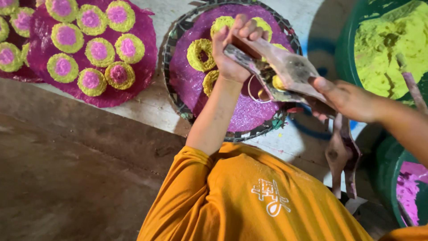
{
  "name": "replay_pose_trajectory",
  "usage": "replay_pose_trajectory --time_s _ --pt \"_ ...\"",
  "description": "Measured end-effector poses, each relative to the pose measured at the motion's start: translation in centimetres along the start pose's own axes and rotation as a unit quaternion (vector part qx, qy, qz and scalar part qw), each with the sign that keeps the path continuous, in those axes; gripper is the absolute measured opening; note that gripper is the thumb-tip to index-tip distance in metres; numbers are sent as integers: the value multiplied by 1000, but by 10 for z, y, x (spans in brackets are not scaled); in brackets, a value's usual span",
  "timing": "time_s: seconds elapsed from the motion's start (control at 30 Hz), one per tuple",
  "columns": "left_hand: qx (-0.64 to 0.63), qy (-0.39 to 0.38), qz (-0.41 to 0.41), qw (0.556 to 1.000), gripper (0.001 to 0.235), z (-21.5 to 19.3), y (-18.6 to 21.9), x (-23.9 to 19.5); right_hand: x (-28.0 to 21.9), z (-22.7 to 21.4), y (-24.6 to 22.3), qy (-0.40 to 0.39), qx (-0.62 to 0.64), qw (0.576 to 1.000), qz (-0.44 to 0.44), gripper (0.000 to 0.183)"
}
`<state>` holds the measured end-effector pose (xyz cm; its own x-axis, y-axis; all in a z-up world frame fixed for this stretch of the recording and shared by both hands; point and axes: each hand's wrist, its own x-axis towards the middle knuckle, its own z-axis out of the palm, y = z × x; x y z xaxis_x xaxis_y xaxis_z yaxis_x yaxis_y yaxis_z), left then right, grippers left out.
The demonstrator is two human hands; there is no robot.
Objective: The person decorates round food items by applying yellow and pink paste using a wooden mold tool and spatulas. They transfer colored paste from bowls onto the tool and press it onto the items on a purple mat to create patterns.
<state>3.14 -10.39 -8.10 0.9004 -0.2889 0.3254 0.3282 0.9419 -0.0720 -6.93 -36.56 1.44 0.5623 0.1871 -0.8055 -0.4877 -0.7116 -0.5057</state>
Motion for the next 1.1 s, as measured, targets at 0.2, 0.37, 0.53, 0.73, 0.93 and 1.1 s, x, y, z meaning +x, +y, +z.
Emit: replay_pose_trajectory --time_s 0.2,0.37,0.53,0.73,0.93,1.1 --pt "-36 -26 -13 999 28 -24 18 -6 7 30 -18 50 8 998 -34 86" --pt "-29 -9 1 1000 23 -41 -2 -14 -2 29 -16 64 -12 998 13 87" --pt "-41 49 -8 998 19 -39 -20 -1 -13 17 -21 133 -126 982 51 84" --pt "29 -38 -13 999 22 -26 1 25 -3 32 -29 197 -96 973 -65 71" --pt "61 -22 -15 998 25 -22 27 12 14 49 -24 166 -43 978 -123 72" --pt "11 -4 7 1000 34 -46 3 -11 11 45 0 134 -35 990 15 78"
